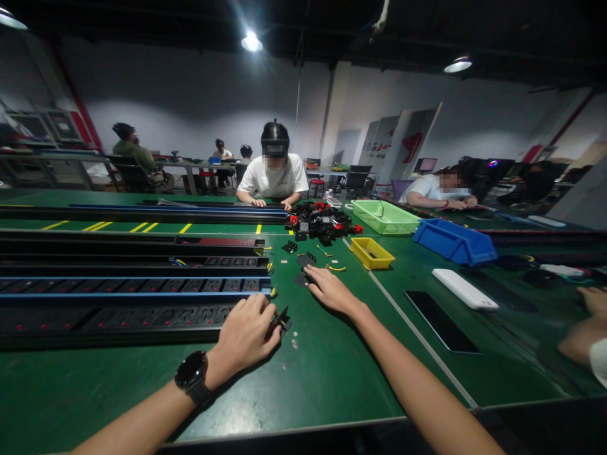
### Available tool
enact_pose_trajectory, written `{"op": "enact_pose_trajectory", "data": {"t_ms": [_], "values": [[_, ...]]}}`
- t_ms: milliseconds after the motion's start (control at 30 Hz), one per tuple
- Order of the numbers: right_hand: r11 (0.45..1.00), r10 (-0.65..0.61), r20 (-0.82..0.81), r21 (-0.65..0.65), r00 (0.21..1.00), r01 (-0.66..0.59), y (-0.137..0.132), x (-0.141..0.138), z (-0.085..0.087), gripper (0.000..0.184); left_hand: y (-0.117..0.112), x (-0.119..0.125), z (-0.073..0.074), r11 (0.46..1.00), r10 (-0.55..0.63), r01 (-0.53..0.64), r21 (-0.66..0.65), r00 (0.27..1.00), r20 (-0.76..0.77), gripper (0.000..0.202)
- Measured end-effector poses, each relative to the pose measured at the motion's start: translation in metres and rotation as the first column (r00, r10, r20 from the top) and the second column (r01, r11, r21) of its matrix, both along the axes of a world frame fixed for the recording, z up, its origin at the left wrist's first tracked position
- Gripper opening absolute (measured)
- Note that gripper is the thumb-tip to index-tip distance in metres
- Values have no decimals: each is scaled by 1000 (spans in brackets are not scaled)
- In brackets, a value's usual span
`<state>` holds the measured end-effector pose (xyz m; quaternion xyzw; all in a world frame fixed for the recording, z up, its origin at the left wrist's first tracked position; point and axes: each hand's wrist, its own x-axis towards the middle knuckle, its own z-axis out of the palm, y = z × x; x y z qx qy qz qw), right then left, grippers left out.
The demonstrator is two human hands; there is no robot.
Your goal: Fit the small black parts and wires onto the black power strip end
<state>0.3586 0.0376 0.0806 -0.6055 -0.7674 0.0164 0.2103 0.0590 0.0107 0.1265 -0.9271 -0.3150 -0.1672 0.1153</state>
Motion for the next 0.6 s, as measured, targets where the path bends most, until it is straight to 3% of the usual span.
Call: {"op": "enact_pose_trajectory", "data": {"t_ms": [133,233,333,400,500,600], "values": [[997,-73,55,-2,996,73,-2,-5,10,39,0,0,1,1000,-3,3,-2,1000,8,17],[995,-98,54,28,994,96,-3,-4,15,40,0,0,0,1000,-8,8,-2,1000,5,17],[993,-89,-70,67,994,94,-2,2,15,41,0,0,0,1000,-7,7,-3,1000,0,18],[981,-132,-192,113,972,156,2,9,14,41,1,0,-1,1000,-7,7,-2,1000,-1,18],[915,-306,-325,159,895,370,9,27,13,46,1,-1,-1,1000,-10,10,4,1000,-4,18],[819,-493,-340,128,801,559,11,46,10,45,2,-1,-1,1000,-17,17,3,1000,-1,18]]}}
